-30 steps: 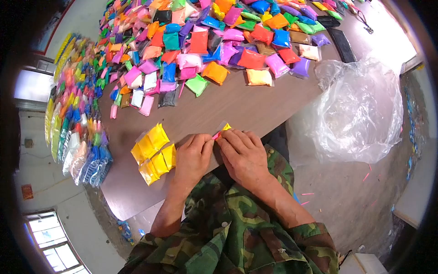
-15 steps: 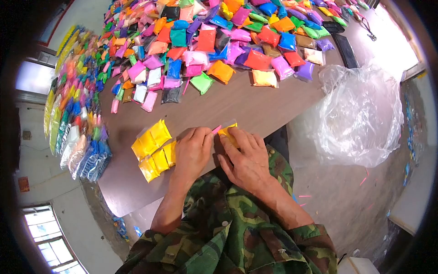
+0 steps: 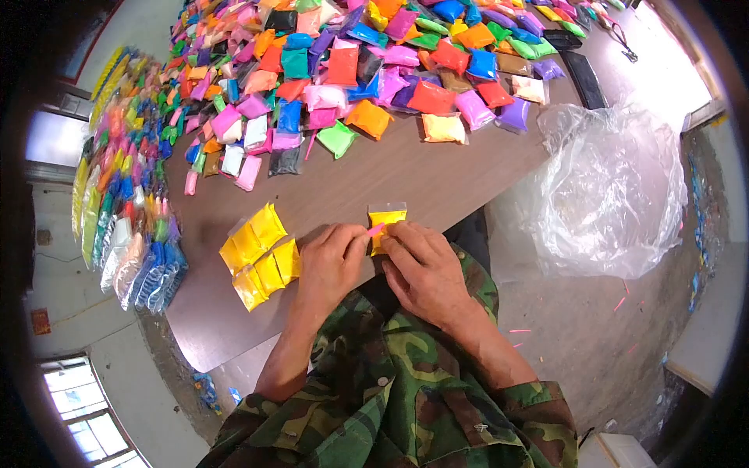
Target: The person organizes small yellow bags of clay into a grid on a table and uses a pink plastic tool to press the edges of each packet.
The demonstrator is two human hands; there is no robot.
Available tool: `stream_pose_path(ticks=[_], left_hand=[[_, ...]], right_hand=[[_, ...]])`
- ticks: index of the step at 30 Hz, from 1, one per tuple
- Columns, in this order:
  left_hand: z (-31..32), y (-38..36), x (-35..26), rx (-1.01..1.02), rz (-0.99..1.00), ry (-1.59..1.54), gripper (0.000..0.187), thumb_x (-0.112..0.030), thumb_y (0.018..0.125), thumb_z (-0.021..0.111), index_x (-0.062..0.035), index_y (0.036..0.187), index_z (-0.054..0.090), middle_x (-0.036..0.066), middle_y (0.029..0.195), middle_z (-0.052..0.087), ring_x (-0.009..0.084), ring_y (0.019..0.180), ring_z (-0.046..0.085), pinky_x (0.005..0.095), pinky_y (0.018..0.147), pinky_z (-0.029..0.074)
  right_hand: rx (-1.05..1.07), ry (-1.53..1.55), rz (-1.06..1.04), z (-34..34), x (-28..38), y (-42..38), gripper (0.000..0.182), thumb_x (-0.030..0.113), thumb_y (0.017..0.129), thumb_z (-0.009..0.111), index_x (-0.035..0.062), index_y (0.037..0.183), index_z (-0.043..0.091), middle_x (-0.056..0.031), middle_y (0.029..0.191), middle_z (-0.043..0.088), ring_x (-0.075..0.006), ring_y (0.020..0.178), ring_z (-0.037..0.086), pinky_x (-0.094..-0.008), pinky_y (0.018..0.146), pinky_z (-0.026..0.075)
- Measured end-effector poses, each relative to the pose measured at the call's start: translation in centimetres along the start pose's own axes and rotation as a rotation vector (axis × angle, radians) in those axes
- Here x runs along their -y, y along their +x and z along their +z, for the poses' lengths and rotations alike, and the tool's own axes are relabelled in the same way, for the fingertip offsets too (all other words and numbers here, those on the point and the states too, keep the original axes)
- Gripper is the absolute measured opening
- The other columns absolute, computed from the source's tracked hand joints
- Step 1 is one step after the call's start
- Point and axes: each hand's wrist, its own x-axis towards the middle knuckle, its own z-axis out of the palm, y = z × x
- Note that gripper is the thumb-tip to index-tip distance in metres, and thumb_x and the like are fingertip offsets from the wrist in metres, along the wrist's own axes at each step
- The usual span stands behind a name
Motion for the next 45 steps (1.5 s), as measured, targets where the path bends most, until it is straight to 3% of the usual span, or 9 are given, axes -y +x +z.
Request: stream_pose_path(ticks=[4, 10, 14, 23, 26, 29, 35, 38, 45], left_hand=[[0.0, 1.1, 0.5, -0.015, -0.002, 0.124, 0.008, -0.009, 0.094, 0.067, -0.0033, 0.099, 0.066, 0.015, 0.091, 0.07, 0.0378, 0.083, 0.067, 0.0436, 0.07, 0.053], [-0.3, 0.2, -0.5, 0.006, -0.044, -0.071, 0.008, -0.008, 0.093, 0.067, -0.0027, 0.098, 0.066, 0.016, 0.092, 0.07, 0.0378, 0.082, 0.067, 0.044, 0.07, 0.053], [0.4, 0.2, 0.2, -0.016, 0.014, 0.042, 0.009, -0.016, 0.096, 0.064, -0.0065, 0.097, 0.063, 0.014, 0.09, 0.069, 0.0368, 0.081, 0.069, 0.0451, 0.068, 0.055], [-0.7, 1.8, 0.0, -0.04, -0.042, -0.015, 0.009, -0.011, 0.094, 0.066, -0.0021, 0.097, 0.065, 0.017, 0.091, 0.07, 0.0392, 0.084, 0.068, 0.0464, 0.071, 0.053], [0.2, 1.1, 0.1, 0.014, 0.041, -0.008, 0.009, -0.01, 0.094, 0.066, -0.0021, 0.096, 0.065, 0.017, 0.092, 0.07, 0.0388, 0.084, 0.068, 0.0462, 0.072, 0.053], [0.1, 1.7, 1.1, 0.012, 0.015, 0.141, 0.008, -0.015, 0.096, 0.062, -0.0065, 0.096, 0.063, 0.015, 0.088, 0.068, 0.0388, 0.083, 0.068, 0.0486, 0.069, 0.054], [-0.8, 1.5, 1.3, -0.085, -0.047, -0.027, 0.006, -0.011, 0.094, 0.065, -0.0056, 0.096, 0.065, 0.016, 0.091, 0.07, 0.0374, 0.079, 0.069, 0.0446, 0.066, 0.055], [-1.3, 0.1, -0.2, -0.098, -0.142, -0.101, 0.009, -0.008, 0.092, 0.07, -0.0011, 0.097, 0.067, 0.014, 0.084, 0.07, 0.029, 0.072, 0.068, 0.0387, 0.065, 0.053], [1.5, -1.8, 0.9, -0.166, -0.061, -0.026, 0.008, -0.007, 0.091, 0.07, -0.0016, 0.094, 0.065, 0.015, 0.084, 0.069, 0.031, 0.073, 0.068, 0.0401, 0.064, 0.053]], right_hand=[[-0.007, -0.03, -0.035, 0.2, -0.2, 0.1, 0.042, 0.003, 0.075, 0.078, 0.0034, 0.115, 0.068, -0.0127, 0.124, 0.063, -0.0342, 0.113, 0.063, -0.0435, 0.094, 0.052], [-0.015, -0.049, -0.015, 0.1, 0.0, -0.2, 0.042, 0.003, 0.075, 0.079, 0.004, 0.115, 0.069, -0.0123, 0.121, 0.063, -0.0343, 0.11, 0.063, -0.043, 0.09, 0.051], [-0.031, -0.067, -0.014, 0.3, 0.2, -0.3, 0.041, 0.003, 0.076, 0.078, 0.0048, 0.116, 0.069, -0.0121, 0.121, 0.062, -0.0335, 0.108, 0.063, -0.0425, 0.089, 0.051], [0.007, -0.119, 0.0, 0.1, 0.3, 0.2, 0.041, 0.005, 0.077, 0.079, 0.0054, 0.116, 0.067, -0.0114, 0.12, 0.062, -0.032, 0.102, 0.064, -0.0411, 0.085, 0.053], [0.007, -0.116, 0.001, 0.0, 0.5, 0.6, 0.04, 0.007, 0.077, 0.079, 0.0058, 0.116, 0.067, -0.0116, 0.122, 0.062, -0.0326, 0.101, 0.064, -0.0404, 0.082, 0.055], [0.04, -0.108, 0.016, -0.4, 0.9, 0.9, 0.041, 0.008, 0.078, 0.079, 0.0067, 0.117, 0.067, -0.0115, 0.123, 0.061, -0.033, 0.1, 0.064, -0.0398, 0.081, 0.056], [0.068, -0.147, 0.005, -0.9, 0.8, 1.1, 0.042, 0.012, 0.078, 0.08, 0.0074, 0.118, 0.067, -0.011, 0.121, 0.062, -0.0319, 0.1, 0.064, -0.0388, 0.081, 0.057], [0.049, -0.203, 0.056, -0.7, 1.3, 1.3, 0.043, 0.016, 0.078, 0.081, 0.0076, 0.118, 0.068, -0.0102, 0.118, 0.063, -0.0299, 0.098, 0.064, -0.0376, 0.079, 0.056], [0.039, -0.271, 0.114, -0.1, 2.1, 1.5, 0.037, 0.023, 0.081, 0.079, 0.0071, 0.113, 0.07, -0.0073, 0.111, 0.063, -0.0263, 0.096, 0.062, -0.0368, 0.076, 0.054]])
